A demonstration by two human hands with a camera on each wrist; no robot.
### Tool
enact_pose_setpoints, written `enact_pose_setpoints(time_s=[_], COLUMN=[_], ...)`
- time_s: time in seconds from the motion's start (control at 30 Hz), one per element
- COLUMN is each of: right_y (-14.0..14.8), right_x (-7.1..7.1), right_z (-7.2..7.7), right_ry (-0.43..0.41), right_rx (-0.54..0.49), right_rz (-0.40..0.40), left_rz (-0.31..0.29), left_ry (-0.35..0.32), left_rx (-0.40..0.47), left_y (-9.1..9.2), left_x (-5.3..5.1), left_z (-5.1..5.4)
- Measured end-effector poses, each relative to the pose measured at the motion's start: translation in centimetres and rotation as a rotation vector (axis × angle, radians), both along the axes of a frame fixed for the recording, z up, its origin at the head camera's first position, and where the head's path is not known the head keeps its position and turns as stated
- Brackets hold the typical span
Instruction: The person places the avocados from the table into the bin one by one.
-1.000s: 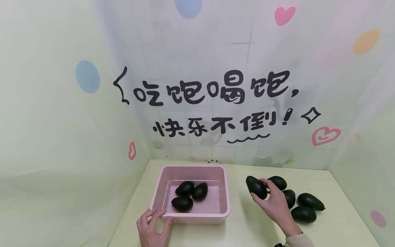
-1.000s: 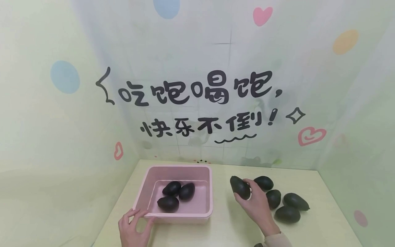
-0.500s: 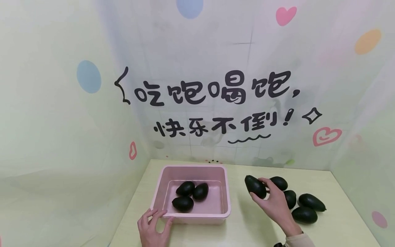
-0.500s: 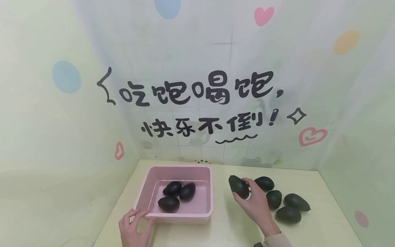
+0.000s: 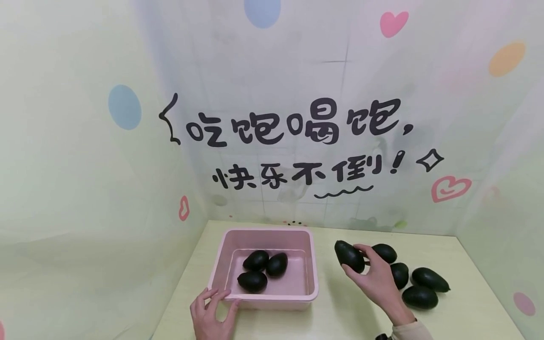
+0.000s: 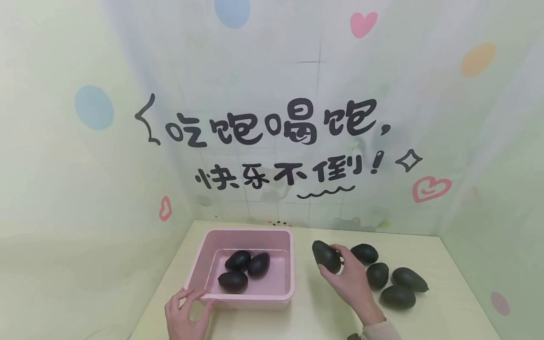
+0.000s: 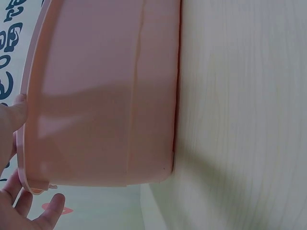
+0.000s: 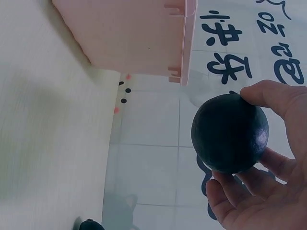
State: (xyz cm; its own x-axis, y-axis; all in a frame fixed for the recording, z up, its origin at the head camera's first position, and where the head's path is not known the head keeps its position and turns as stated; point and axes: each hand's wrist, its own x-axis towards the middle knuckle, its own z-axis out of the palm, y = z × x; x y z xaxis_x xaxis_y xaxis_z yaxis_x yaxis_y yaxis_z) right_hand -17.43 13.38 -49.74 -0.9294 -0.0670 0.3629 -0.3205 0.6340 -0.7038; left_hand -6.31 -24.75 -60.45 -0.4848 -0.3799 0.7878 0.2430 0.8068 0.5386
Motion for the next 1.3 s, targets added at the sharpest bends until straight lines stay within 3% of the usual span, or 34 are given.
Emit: enact_pose_setpoints(time_s=[0.77,1.3], right_y=[-1.3,-2.7], right_x=[0.0,0.3], right_z=[0.7,1.2], right_ry=[-0.056,-0.023], right_rx=[-0.028,-0.025], right_rz=[0.031,0.083], left_rz=[0.004,0.006], left_ry=[-0.027,-0.017], left_rx=[0.001,0.008], left_y=[-0.1,0.0], left_x=[0.0,0.0], left_z=[0.0,0.1])
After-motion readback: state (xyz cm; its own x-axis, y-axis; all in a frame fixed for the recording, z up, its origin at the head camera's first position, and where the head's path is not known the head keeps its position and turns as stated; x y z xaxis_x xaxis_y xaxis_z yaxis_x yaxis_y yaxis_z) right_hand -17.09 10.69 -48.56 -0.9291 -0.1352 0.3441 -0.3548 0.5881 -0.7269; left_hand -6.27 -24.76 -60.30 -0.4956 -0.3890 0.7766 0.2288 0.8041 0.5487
